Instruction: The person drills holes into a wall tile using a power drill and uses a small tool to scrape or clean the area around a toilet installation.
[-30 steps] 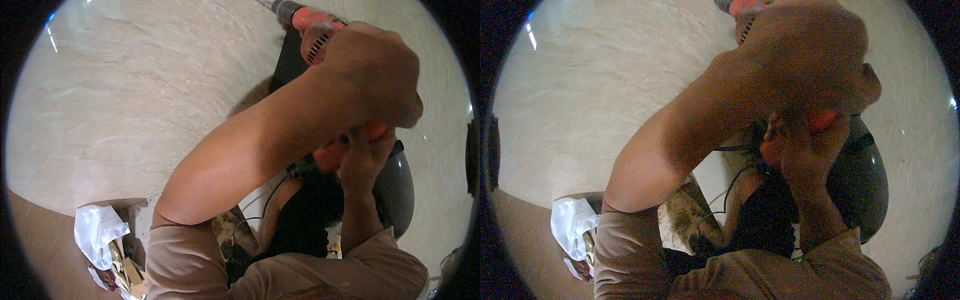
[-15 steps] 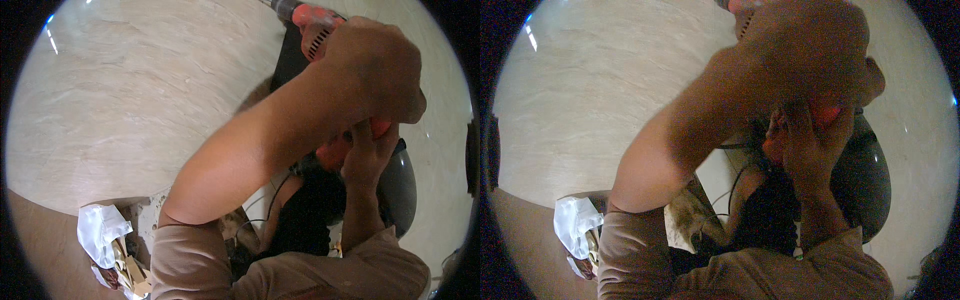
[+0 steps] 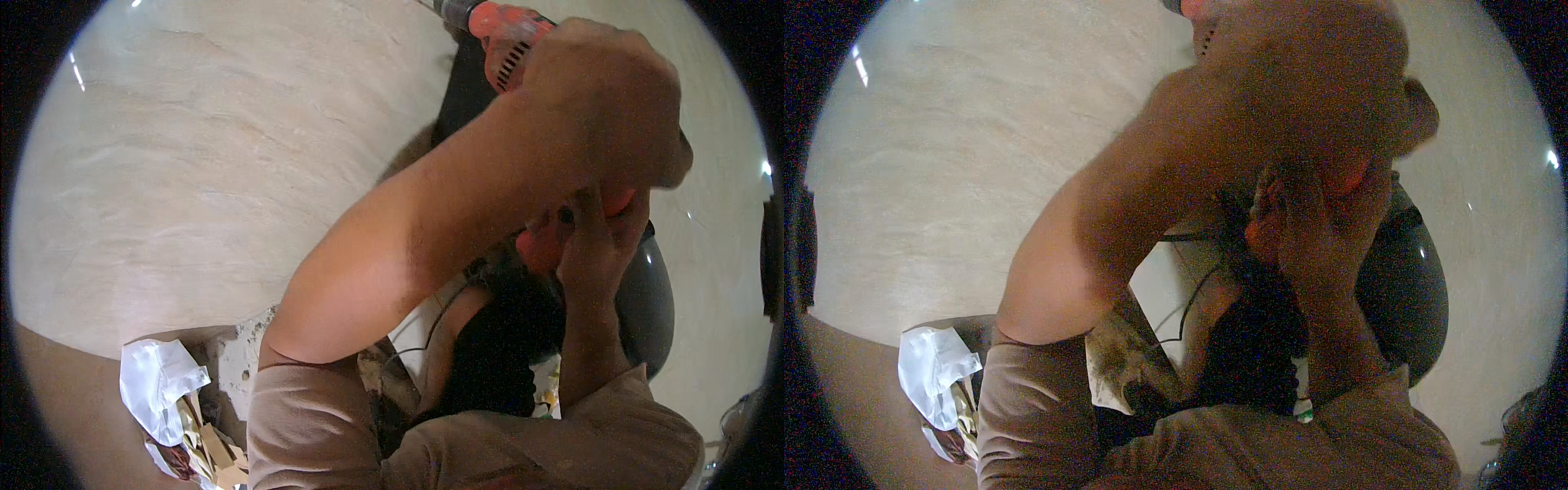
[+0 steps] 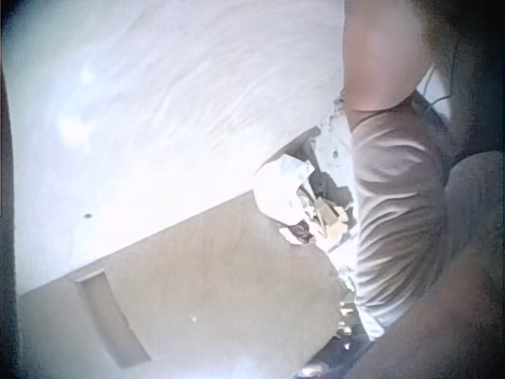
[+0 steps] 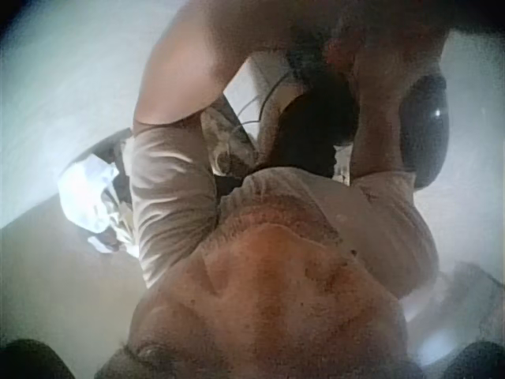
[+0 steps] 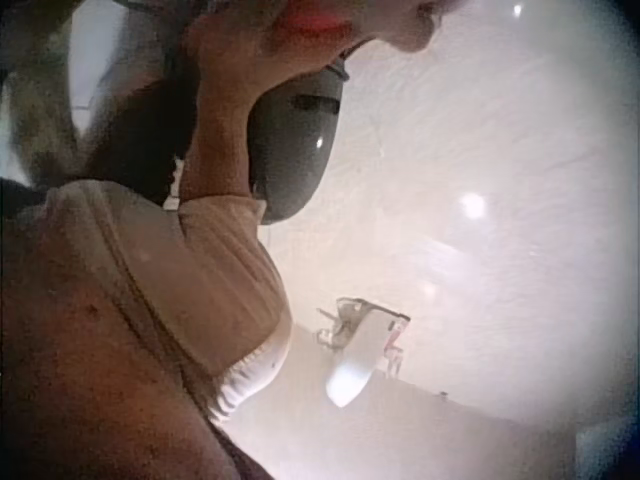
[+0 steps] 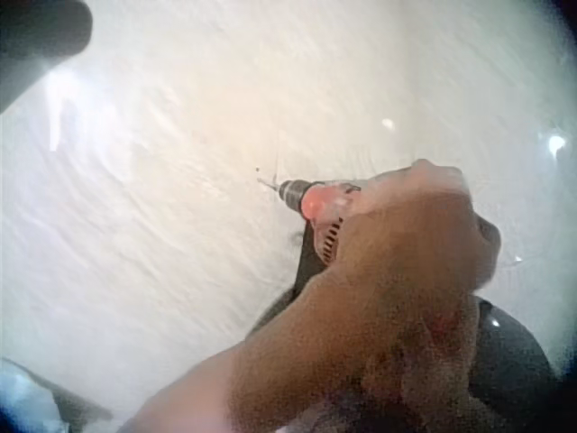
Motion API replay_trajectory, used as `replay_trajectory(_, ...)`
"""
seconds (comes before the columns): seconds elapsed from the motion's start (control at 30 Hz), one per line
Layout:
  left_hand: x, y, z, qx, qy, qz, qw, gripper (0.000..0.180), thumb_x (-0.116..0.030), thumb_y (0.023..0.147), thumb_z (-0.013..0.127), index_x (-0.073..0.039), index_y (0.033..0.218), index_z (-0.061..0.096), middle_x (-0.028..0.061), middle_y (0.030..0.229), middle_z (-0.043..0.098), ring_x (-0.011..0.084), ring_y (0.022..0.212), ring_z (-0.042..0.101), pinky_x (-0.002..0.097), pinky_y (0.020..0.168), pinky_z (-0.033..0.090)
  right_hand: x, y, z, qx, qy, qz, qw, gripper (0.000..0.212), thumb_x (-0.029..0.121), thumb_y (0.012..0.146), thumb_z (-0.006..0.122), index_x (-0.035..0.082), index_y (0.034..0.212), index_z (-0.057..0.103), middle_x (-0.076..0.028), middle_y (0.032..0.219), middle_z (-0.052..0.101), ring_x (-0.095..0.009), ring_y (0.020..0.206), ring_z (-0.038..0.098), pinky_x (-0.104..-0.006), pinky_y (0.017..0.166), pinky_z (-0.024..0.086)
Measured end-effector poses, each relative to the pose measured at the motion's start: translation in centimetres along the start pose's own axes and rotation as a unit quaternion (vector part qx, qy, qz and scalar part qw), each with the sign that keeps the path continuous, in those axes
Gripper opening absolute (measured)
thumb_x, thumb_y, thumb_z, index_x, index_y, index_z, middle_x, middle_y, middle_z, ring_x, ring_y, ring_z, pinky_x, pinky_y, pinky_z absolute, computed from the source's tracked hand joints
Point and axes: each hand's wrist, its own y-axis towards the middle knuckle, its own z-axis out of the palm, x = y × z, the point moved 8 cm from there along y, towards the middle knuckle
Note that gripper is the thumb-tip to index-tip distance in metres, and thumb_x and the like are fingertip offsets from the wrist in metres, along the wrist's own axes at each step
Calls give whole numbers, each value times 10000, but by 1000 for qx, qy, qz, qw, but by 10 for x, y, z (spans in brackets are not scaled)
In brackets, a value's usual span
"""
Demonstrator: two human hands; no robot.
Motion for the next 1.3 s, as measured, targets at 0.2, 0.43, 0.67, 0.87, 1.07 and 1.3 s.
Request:
replay_trajectory(0.2,-3,0,-8,-7,-1,-1,1000,327,-305,808,637,-10,905,739,180,923,724,300,786,710,395,747,581,3,9,8,53,-7,32,998,464,189,951,648,21,1321,424,-120,1119,605,-187,917,663,-299,747,555)
replay_trajectory(0.43,-3,-10,-9,10,7,-10,1000,323,-301,819,630,-6,901,735,178,919,724,298,778,708,394,745,580,12,3,7,23,7,15,1000,458,156,941,656,37,1318,423,-125,1012,638,-209,689,670,-336,546,549)
replay_trajectory(0.67,-15,-13,-8,36,12,-19,999,320,-296,831,624,-2,897,732,176,915,724,297,770,706,393,743,579,16,-7,0,-42,27,6,999,405,150,949,661,49,1273,440,-108,876,640,-196,582,633,-321,508,531)
replay_trajectory(0.87,-17,-6,-1,111,3,-77,991,318,-292,840,618,1,893,729,174,912,724,296,763,703,392,741,578,0,1,-12,18,44,85,995,444,88,891,703,54,1257,454,-107,849,652,-175,589,636,-309,469,513)
replay_trajectory(1.07,-20,7,27,-13,33,48,998,293,-323,747,664,-50,644,686,138,763,691,359,748,634,510,702,486,13,-8,-17,-32,-131,-131,982,600,42,820,733,8,1330,418,-161,1083,633,-301,983,661,-388,872,528)
replay_trajectory(1.3,-64,-52,-12,-249,131,56,958,314,-267,872,643,-21,1061,691,143,1130,659,277,907,603,384,801,466,9,-3,-27,7,18,-26,999,542,29,828,720,-30,1282,429,-224,1174,643,-284,1092,655,-400,938,496)
